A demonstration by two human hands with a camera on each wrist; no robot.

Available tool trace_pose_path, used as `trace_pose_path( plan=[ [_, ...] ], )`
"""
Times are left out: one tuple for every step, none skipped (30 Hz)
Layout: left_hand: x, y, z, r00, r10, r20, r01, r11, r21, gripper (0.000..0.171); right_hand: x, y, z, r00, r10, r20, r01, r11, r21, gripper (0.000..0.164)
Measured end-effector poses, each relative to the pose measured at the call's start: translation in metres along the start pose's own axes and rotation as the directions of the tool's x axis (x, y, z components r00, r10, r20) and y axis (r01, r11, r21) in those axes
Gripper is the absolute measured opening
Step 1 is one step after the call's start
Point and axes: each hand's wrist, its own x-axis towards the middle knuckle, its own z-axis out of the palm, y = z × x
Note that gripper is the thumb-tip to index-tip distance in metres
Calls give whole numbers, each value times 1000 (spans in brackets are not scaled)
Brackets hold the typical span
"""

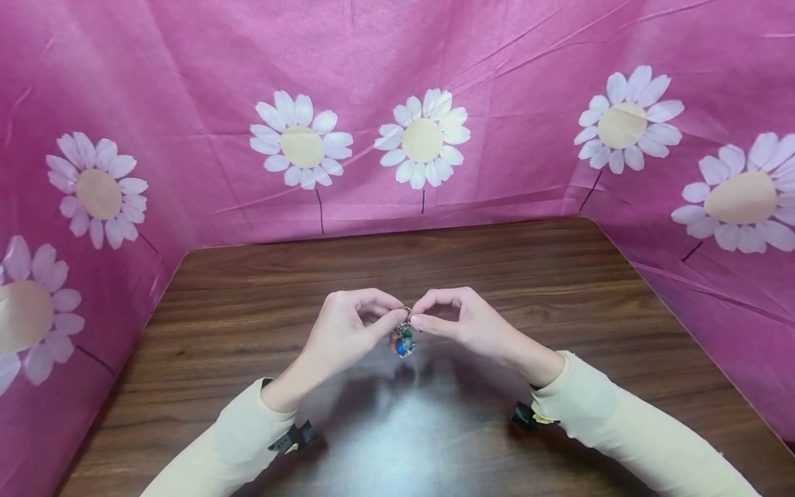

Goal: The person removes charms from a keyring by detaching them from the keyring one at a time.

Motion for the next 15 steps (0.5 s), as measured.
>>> trace_pose_path(
  plan=[
    [0, -1, -1, 1000, -4, 8, 4, 1000, -22, 7, 0, 0, 0, 999, -35, -5, 35, 999, 0, 8],
    [0, -2, -2, 1000, -10, 18, 11, 999, -48, 8, 0, 1, 1, 998, -70, -11, 70, 998, -3, 8],
    [-1, -3, -2, 999, -15, 31, 18, 997, -77, 10, 0, 1, 1, 995, -101, -17, 101, 995, -7, 8],
    [-1, -4, -3, 999, -19, 44, 24, 994, -107, 12, 1, 2, 2, 991, -128, -25, 127, 992, -16, 9],
    [-2, -5, -4, 998, -20, 58, 28, 991, -133, 14, 1, 3, 2, 989, -146, -33, 145, 989, -22, 9],
    [-2, -6, -4, 997, -19, 70, 30, 988, -150, 16, 1, 3, 3, 987, -157, -43, 156, 987, -37, 9],
    [-3, -7, -5, 997, -17, 80, 31, 986, -165, 17, 1, 3, 3, 986, -162, -48, 160, 986, -47, 9],
    [-3, -7, -5, 996, -14, 88, 29, 984, -177, 18, 1, 3, 3, 985, -162, -53, 159, 985, -60, 9],
    [-3, -8, -5, 996, -8, 92, 25, 983, -184, 19, 2, 3, 3, 985, -162, -56, 158, 985, -70, 8],
    [-3, -8, -5, 996, -4, 92, 22, 982, -189, 19, 2, 3, 2, 985, -163, -55, 158, 985, -73, 8],
    [-4, -8, -5, 996, -1, 88, 18, 981, -192, 18, 1, 3, 2, 985, -163, -53, 158, 984, -77, 8],
    [-4, -8, -5, 997, 2, 83, 15, 980, -198, 18, 1, 2, 2, 985, -163, -50, 158, 984, -80, 8],
    [-4, -8, -5, 997, 3, 79, 14, 978, -208, 18, 1, 2, 2, 985, -164, -47, 159, 984, -84, 8],
    [-4, -8, -5, 997, 1, 73, 14, 977, -214, 18, 1, 1, 2, 986, -162, -46, 158, 983, -89, 8],
    [-4, -7, -6, 998, 0, 67, 15, 977, -214, 19, 2, 1, 2, 985, -164, -48, 158, 982, -100, 8]
  ],
)
